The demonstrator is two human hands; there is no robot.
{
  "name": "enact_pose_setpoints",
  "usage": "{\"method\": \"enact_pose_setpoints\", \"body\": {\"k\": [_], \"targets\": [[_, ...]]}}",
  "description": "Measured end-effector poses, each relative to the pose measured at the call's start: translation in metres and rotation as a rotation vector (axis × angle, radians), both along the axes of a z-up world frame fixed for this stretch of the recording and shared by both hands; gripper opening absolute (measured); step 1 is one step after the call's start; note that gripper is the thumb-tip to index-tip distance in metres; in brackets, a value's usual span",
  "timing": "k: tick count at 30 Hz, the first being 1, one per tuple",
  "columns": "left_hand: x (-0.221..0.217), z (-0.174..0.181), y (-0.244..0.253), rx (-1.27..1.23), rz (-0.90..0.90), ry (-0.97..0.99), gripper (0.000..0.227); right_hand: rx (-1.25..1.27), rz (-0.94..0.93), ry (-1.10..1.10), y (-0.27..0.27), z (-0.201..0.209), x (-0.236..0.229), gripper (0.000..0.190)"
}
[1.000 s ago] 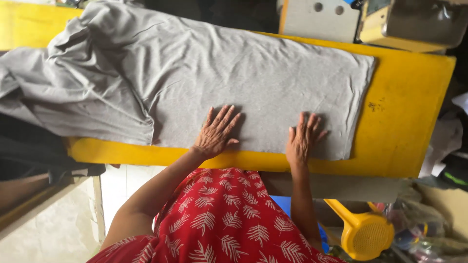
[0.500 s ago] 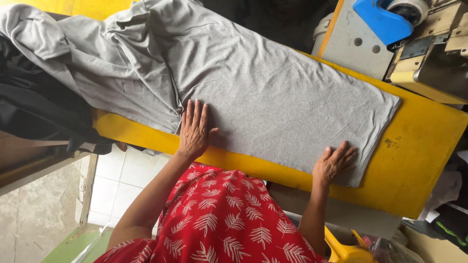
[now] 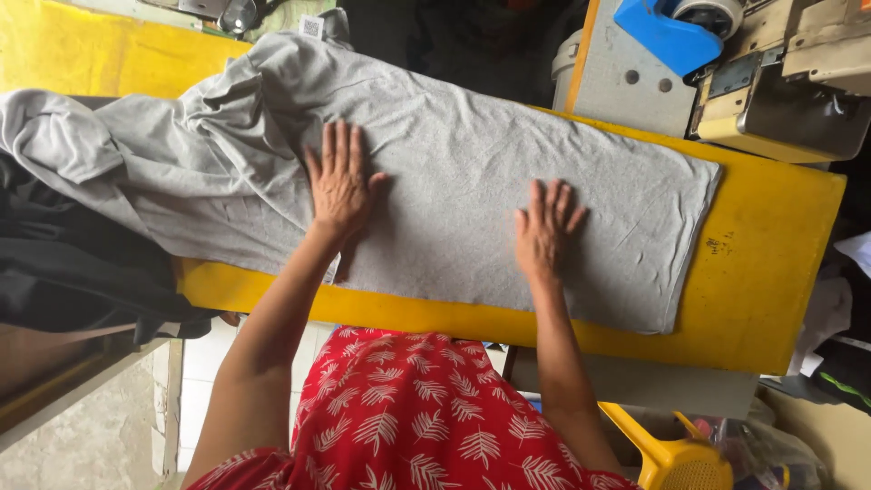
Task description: Smoothing and folding a grey fabric garment piece on a yellow work table.
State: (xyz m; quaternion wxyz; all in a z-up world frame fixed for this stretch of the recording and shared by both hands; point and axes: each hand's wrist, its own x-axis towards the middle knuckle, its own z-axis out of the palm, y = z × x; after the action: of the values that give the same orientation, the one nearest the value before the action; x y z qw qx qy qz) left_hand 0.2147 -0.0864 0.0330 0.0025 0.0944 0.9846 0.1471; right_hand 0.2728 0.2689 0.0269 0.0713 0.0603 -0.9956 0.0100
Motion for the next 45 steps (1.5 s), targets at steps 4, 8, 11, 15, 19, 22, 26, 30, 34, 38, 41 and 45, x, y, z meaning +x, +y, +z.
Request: {"method": "enact_pose_setpoints", "body": {"k": [4,8,11,15,19,22,26,30,34,38,41,45], "targets": [[-0.005,-0.007,-0.010,-0.005,0.102,0.020,0.084,-0.103,-0.222,0.027,0.014,-0.025,-0.005,0.061],[-0.036,-0.026,-0.002,0.108,-0.131,0.159,0.061,-0.203,0.008,0.034,-0.037,-0.079,-0.045,0.057],[-0.050,-0.012,-0.016,0.030,-0.150,-0.046,0.069,-0.124,0.187,0.012,-0.099,-0.016,-0.066,0.057],[-0.050,-0.004,-0.037,-0.061,0.036,-0.155,0.083,0.021,0.134,0.113,-0.072,-0.020,-0.081,0.058],[-0.040,-0.024,-0.081,0.098,0.045,0.163,0.061,-0.276,-0.066,0.039,-0.048,-0.029,-0.061,0.065],[-0.036,-0.024,-0.154,0.097,0.047,0.425,0.035,-0.525,-0.084,0.011,-0.059,-0.005,-0.046,0.061],[-0.007,0.041,-0.255,-0.130,0.293,0.329,0.053,-1.144,0.050,-0.292,-0.115,0.102,-0.030,0.046],[0.013,0.104,-0.290,-0.073,0.574,-0.246,0.118,-1.410,0.420,-0.428,-0.163,0.245,0.012,0.047],[0.029,0.028,-0.349,-0.232,0.424,0.104,0.059,-1.714,0.880,-0.694,-0.160,0.296,0.057,0.030],[0.036,0.040,-0.356,0.009,0.476,0.414,0.047,-1.847,1.196,-0.863,-0.182,0.310,0.057,0.033],[0.035,0.092,-0.327,0.698,0.408,0.696,0.039,-1.919,1.476,-1.014,-0.214,0.316,0.057,0.037],[0.065,0.135,-0.341,0.708,0.506,0.796,0.010,-1.942,1.794,-1.211,-0.246,0.327,0.044,0.044]]}}
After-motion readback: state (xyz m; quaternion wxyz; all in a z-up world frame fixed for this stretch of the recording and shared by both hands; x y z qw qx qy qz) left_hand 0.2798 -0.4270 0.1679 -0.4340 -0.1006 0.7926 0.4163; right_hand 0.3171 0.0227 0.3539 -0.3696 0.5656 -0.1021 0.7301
